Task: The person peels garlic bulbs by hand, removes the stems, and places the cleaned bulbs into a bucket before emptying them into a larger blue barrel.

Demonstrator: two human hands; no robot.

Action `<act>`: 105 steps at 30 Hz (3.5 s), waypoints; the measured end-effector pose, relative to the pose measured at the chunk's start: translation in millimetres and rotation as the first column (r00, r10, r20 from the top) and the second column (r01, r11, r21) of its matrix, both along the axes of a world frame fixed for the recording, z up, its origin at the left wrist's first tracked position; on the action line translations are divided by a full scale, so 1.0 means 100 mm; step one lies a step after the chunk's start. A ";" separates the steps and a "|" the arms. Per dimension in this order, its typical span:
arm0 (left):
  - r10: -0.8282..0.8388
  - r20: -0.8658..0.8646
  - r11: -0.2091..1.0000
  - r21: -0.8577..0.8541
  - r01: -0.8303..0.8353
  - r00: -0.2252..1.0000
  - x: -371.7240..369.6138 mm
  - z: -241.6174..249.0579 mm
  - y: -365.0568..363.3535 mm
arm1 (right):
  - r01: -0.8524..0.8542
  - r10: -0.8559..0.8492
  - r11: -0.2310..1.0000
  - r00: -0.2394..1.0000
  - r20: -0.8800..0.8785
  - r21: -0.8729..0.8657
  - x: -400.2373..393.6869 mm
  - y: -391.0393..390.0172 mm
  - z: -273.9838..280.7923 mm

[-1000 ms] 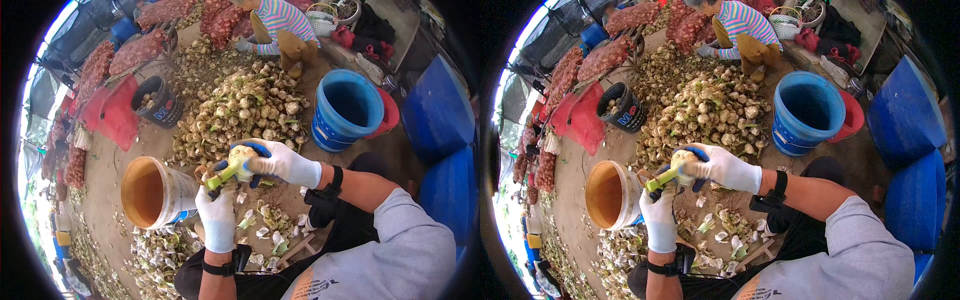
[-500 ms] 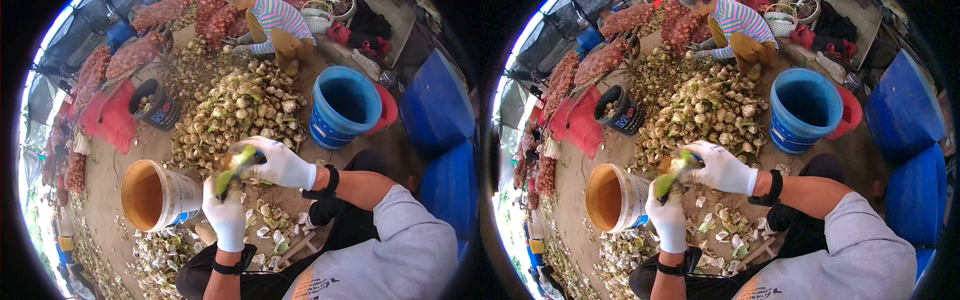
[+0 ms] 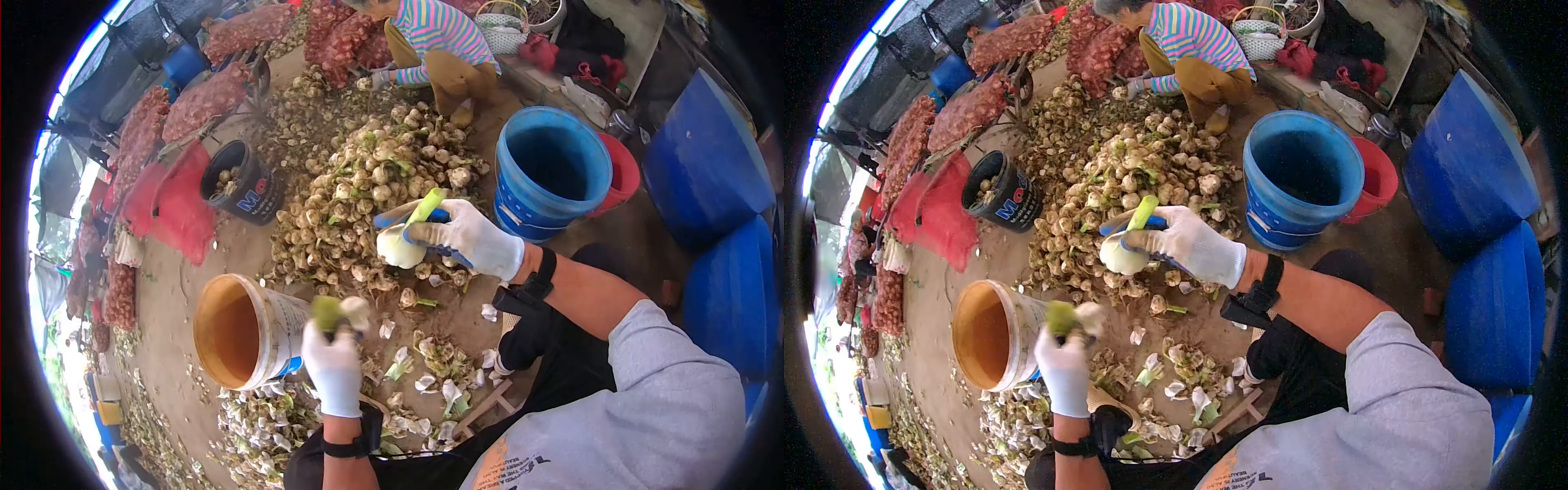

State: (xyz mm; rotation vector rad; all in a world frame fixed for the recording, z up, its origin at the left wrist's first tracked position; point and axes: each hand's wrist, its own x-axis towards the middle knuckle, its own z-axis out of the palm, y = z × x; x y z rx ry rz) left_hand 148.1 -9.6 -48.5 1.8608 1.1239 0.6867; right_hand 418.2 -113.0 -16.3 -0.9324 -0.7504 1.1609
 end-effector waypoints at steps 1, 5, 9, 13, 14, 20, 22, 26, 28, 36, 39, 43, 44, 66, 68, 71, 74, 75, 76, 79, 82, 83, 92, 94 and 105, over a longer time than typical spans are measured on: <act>-0.163 -0.177 0.981 0.075 0.178 0.971 -0.05 -0.03 -0.07 | -0.005 0.002 1.000 0.990 0.142 0.025 -0.01 -0.03 0.04; -0.543 -0.564 0.806 -0.144 0.574 0.622 -0.11 -0.13 -0.36 | -0.041 0.026 0.999 0.917 0.399 0.029 -0.13 -0.13 0.18; -0.336 -0.216 0.941 -0.110 0.319 0.917 0.06 0.35 -0.36 | -0.050 -0.006 0.996 0.808 0.589 0.078 -0.27 -0.09 0.09; -0.010 0.179 0.998 -0.062 0.022 0.984 0.20 0.55 -0.43 | -0.066 -0.050 0.984 0.786 0.616 0.165 -0.39 -0.05 0.03; -0.004 0.180 0.998 -0.065 0.016 0.984 0.21 0.51 -0.42 | -0.064 -0.077 0.980 0.749 0.659 0.187 -0.42 -0.04 0.03; -0.123 0.089 0.991 0.063 0.118 0.988 0.17 0.50 -0.41 | -0.119 -0.107 0.959 0.688 0.718 0.257 -0.48 -0.04 -0.07; -0.127 0.067 0.985 0.125 0.118 0.990 0.18 0.47 -0.43 | -0.128 -0.087 0.962 0.697 0.712 0.243 -0.51 -0.05 -0.08; -0.112 -0.041 0.976 0.181 0.118 0.993 0.16 0.46 -0.40 | -0.159 -0.060 0.957 0.708 0.704 0.241 -0.51 -0.06 -0.07; -0.039 0.097 0.999 -0.004 0.040 0.995 0.17 0.44 -0.35 | -0.114 -0.010 0.981 0.782 0.623 0.158 -0.48 -0.04 -0.04; 0.147 0.407 0.890 -0.452 0.059 0.901 0.09 0.36 -0.27 | -0.187 0.228 0.971 0.914 0.337 -0.150 -0.39 -0.03 0.04; 0.034 0.333 0.988 -0.151 0.018 0.942 0.15 0.41 -0.35 | -0.075 0.118 0.991 0.888 0.444 -0.113 -0.43 -0.03 0.00; 0.121 0.440 0.962 -0.274 0.005 0.890 0.20 0.38 -0.38 | -0.018 0.066 0.983 0.964 0.258 -0.184 -0.37 -0.06 0.01; 0.184 0.500 0.932 -0.361 0.011 0.846 0.19 0.37 -0.30 | -0.041 0.053 0.994 0.990 0.132 -0.097 -0.33 -0.06 0.02; -0.429 -0.680 0.758 0.087 0.646 0.594 -0.15 0.07 -0.32 | 0.822 -0.566 0.476 0.013 0.824 0.314 1.56 -0.59 0.10; -0.386 -0.691 0.770 0.125 0.626 0.611 -0.16 0.08 -0.30 | 0.839 -0.548 0.367 -0.154 0.822 0.402 1.70 -0.58 0.09; -0.409 -0.729 0.750 0.074 0.658 0.549 -0.21 0.15 -0.33 | 0.761 -0.460 0.489 -0.192 0.867 0.427 1.36 -0.37 0.11; -0.426 -0.731 0.736 0.063 0.674 0.534 -0.24 0.10 -0.35 | 0.612 -0.259 0.790 0.270 0.927 0.042 0.89 0.09 -0.14; -0.433 -0.712 0.732 0.080 0.677 0.552 -0.25 0.13 -0.35 | 0.509 -0.124 0.859 0.303 0.945 -0.051 0.76 0.25 -0.35; -0.439 -0.694 0.729 0.096 0.678 0.571 -0.26 0.15 -0.35 | 0.396 0.016 0.906 0.319 0.948 -0.149 0.64 0.42 -0.60; -0.489 -0.723 0.731 -0.034 0.682 0.488 -0.32 0.18 -0.32 | 0.089 0.568 0.815 0.063 0.820 -0.572 0.35 0.90 -1.34; -0.482 -0.735 0.769 -0.094 0.632 0.478 -0.38 0.23 -0.31 | 0.159 0.660 0.751 -0.130 0.740 -0.641 0.24 1.40 -2.00; -0.482 -0.732 0.777 -0.103 0.622 0.481 -0.40 0.23 -0.29 | 0.189 0.643 0.761 -0.103 0.759 -0.620 0.17 1.56 -2.08; -0.468 -0.736 0.799 -0.117 0.589 0.489 -0.47 0.20 -0.16 | 0.370 0.707 0.705 -0.300 0.641 -0.605 -0.25 2.18 -2.93; -0.490 -0.694 0.802 -0.123 0.584 0.528 -0.43 0.26 -0.18 | 0.354 0.677 0.704 -0.077 0.732 -0.615 -0.17 2.09 -2.84; -0.467 0.195 0.823 -0.262 0.504 0.863 0.40 0.23 -0.58 | -0.190 0.144 0.912 0.978 -0.151 -0.363 -0.19 0.84 -0.91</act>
